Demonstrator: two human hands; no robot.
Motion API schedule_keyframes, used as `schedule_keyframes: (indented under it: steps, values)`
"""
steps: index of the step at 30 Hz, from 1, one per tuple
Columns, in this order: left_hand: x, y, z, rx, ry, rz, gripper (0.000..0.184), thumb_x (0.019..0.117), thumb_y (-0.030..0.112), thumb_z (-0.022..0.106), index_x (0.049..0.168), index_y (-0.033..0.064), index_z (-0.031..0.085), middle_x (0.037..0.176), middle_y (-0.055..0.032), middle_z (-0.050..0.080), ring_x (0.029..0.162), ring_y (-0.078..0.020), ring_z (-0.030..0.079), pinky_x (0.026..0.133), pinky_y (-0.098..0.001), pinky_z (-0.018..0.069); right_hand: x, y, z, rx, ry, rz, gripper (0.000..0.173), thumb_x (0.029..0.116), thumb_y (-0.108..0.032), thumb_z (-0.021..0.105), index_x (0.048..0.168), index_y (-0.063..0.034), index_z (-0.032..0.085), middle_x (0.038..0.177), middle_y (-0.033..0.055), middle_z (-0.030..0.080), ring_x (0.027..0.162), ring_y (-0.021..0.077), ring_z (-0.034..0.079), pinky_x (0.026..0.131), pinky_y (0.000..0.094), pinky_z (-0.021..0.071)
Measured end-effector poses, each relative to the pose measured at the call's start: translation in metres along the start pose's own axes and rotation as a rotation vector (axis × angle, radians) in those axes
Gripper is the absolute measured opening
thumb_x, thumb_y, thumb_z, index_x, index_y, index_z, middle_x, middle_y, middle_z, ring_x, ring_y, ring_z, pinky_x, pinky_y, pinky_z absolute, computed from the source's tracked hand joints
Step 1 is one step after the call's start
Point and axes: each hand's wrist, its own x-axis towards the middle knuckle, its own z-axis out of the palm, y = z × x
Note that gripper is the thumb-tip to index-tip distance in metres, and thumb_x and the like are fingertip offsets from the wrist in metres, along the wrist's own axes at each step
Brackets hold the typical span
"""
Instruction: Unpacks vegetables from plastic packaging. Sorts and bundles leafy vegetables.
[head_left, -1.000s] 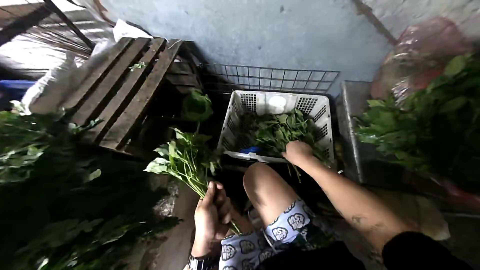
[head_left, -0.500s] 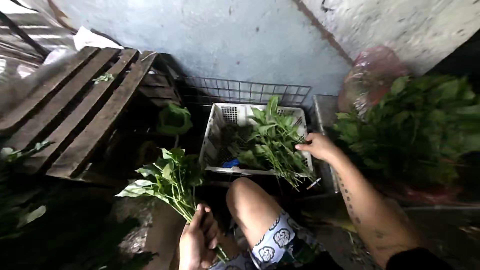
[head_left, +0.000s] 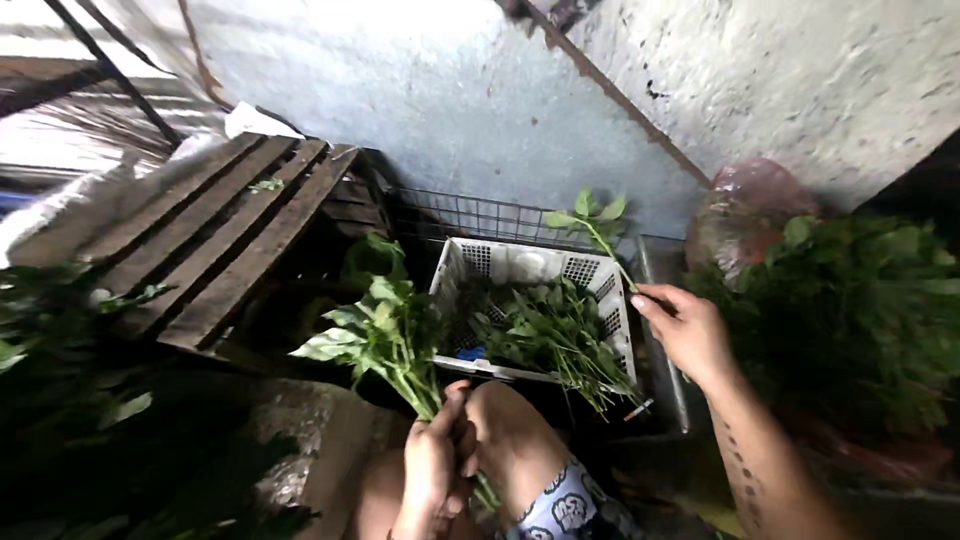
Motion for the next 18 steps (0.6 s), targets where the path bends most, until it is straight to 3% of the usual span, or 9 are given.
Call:
schedule_keyframes:
  steps: [3,6,8,10,12,14,16,17,18]
  values:
    - [0.002,-0.008,0.035,-0.023,-0.026,-0.064,0.037,0.1107,0.027,0.045,0.139,0.0085,0.06,0.058,0.0013,0.045,0.037,-0.0058,0.038,0.033,-0.0212,0.037,-0.042,-0.03,0.027,0.182,0.066,-0.146,0.03,0.1013,-0.022,0.062,0.121,-0.0015,0.071,0.096,0.0068,0.07,0.062,0.0028,0.057,0.056,0.0209,0.0518]
    - [0.008,-0.026,0.062,-0.04,-0.098,-0.108,0.042,0.11,0.036,0.047,0.144,0.0128,0.057,0.061,0.0003,0.049,0.039,-0.0066,0.041,0.034,-0.0211,0.0389,-0.086,-0.047,0.064,0.225,-0.088,-0.306,0.025,0.0979,-0.021,0.066,0.111,-0.0019,0.075,0.098,0.0044,0.071,0.078,0.0009,0.065,0.069,0.0171,0.057]
    - [0.011,-0.032,0.072,-0.079,-0.148,-0.097,0.041,0.1112,0.035,0.044,0.14,0.0097,0.058,0.057,0.0,0.049,0.038,-0.0059,0.04,0.034,-0.0204,0.036,-0.103,-0.046,0.083,0.176,-0.157,-0.37,0.024,0.0977,-0.024,0.065,0.108,-0.0066,0.078,0.097,0.0007,0.072,0.088,0.0001,0.067,0.079,0.0161,0.0571]
    - [0.012,-0.033,0.07,-0.078,-0.195,-0.105,0.037,0.1116,0.033,0.043,0.132,0.0072,0.061,0.056,0.0011,0.047,0.038,-0.0057,0.04,0.035,-0.02,0.0362,-0.109,-0.04,0.086,0.177,-0.153,-0.403,0.024,0.0987,-0.027,0.065,0.106,-0.0085,0.079,0.094,-0.0011,0.071,0.087,-0.001,0.066,0.078,0.0144,0.0569]
    - [0.014,-0.036,0.059,0.002,-0.261,-0.069,0.031,0.1103,0.028,0.046,0.118,0.0047,0.064,0.06,0.0012,0.051,0.044,-0.0065,0.047,0.041,-0.0212,0.0429,-0.113,-0.034,0.079,0.164,-0.185,-0.46,0.026,0.1001,-0.032,0.065,0.109,-0.0112,0.078,0.096,-0.0015,0.072,0.088,0.0,0.067,0.079,0.0158,0.0573]
    - [0.019,-0.036,0.043,0.126,-0.315,0.042,0.028,0.1072,0.023,0.051,0.108,0.0013,0.069,0.08,-0.0059,0.069,0.066,-0.0115,0.065,0.061,-0.0274,0.0579,-0.112,-0.031,0.065,0.103,-0.25,-0.554,0.029,0.0991,-0.037,0.067,0.117,-0.0161,0.077,0.105,0.0003,0.072,0.093,0.0034,0.068,0.083,0.0203,0.0591]
    - [0.026,-0.027,0.03,0.158,-0.399,0.13,0.027,0.1071,0.018,0.05,0.108,-0.0029,0.068,0.1,-0.0153,0.074,0.091,-0.0229,0.072,0.085,-0.04,0.0612,-0.101,-0.036,0.045,0.038,-0.256,-0.663,0.034,0.0967,-0.04,0.071,0.125,-0.0215,0.073,0.118,0.0027,0.067,0.106,0.0077,0.065,0.092,0.0243,0.0574]
    - [0.029,-0.02,0.026,0.148,-0.448,0.151,0.027,0.1075,0.017,0.049,0.106,-0.0027,0.067,0.099,-0.0159,0.074,0.09,-0.0249,0.073,0.086,-0.0423,0.0618,-0.094,-0.043,0.032,0.016,-0.222,-0.721,0.034,0.0966,-0.04,0.071,0.126,-0.0225,0.072,0.12,0.0033,0.066,0.11,0.0094,0.064,0.095,0.0256,0.0561]
    - [0.031,-0.013,0.022,0.141,-0.489,0.156,0.026,0.1076,0.02,0.05,0.103,-0.0003,0.066,0.089,-0.0124,0.072,0.079,-0.0221,0.072,0.077,-0.04,0.0629,-0.088,-0.051,0.021,0.0,-0.182,-0.782,0.031,0.0975,-0.038,0.07,0.124,-0.0225,0.072,0.119,0.0032,0.067,0.112,0.0109,0.063,0.096,0.0267,0.0549]
